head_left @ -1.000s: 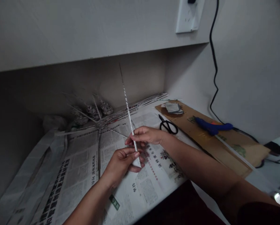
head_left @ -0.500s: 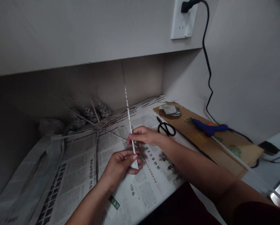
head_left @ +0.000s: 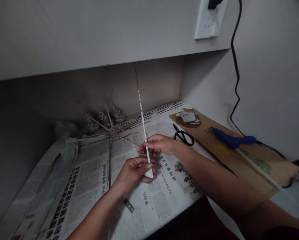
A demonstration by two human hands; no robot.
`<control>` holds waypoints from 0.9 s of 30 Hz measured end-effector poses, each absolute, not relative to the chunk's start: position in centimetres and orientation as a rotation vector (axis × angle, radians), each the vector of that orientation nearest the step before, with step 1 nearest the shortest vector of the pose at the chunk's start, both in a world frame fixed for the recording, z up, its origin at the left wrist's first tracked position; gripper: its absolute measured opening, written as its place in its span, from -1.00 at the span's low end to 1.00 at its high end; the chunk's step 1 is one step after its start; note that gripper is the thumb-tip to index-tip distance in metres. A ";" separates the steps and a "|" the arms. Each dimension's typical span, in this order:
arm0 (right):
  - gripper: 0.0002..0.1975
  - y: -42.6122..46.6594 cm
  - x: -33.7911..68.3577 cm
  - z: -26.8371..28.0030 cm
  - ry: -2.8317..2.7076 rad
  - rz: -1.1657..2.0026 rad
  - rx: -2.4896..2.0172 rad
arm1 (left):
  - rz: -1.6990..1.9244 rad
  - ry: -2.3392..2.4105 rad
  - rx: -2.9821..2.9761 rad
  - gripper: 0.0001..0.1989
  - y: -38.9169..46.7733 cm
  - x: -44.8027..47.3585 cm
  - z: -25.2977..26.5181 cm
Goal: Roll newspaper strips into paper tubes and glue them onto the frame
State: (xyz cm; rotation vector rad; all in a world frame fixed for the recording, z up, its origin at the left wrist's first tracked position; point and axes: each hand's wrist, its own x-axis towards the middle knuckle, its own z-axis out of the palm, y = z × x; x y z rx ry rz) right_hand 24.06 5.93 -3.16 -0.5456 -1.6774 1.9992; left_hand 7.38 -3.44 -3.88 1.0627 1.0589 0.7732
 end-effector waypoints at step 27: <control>-0.75 5.9 23.8 -2.7 -1.735 1.799 -0.745 | 0.785 1.035 1.119 -0.66 -3.4 6.9 -3.8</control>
